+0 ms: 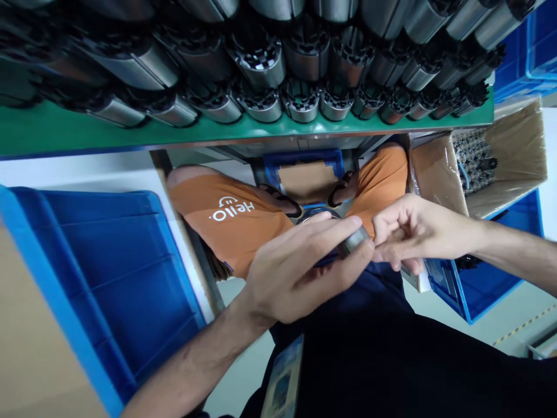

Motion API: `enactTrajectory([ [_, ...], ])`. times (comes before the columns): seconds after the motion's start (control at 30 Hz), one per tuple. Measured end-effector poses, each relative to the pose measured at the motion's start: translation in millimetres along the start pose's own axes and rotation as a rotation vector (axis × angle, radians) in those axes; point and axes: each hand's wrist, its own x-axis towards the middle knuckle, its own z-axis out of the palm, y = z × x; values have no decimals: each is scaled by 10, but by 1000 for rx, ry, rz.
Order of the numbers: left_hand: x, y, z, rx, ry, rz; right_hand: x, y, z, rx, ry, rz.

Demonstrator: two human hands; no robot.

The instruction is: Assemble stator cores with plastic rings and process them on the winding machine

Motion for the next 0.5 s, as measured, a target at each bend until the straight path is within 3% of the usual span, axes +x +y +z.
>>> enactTrajectory([
  [0.07,-23,14,-16,82,29,-54,-92,-12,27,-342,260,-229],
  [0.13,-71,8,-30,96,108,-221,-235,-21,21,-655,561,-412],
  [0.2,-118,-12,-40,87,265,-305,-333,5,57,-740,770,-498],
  [0.3,-125,-41,-58,138,459,-208,-224,120,295,-717,835,-686],
  [0.4,-47,-49,-104,217,437,-55,171,230,617,-776,887,-960],
  [0.5,51,-43,-182,320,430,112,531,188,792,-720,947,-1037],
])
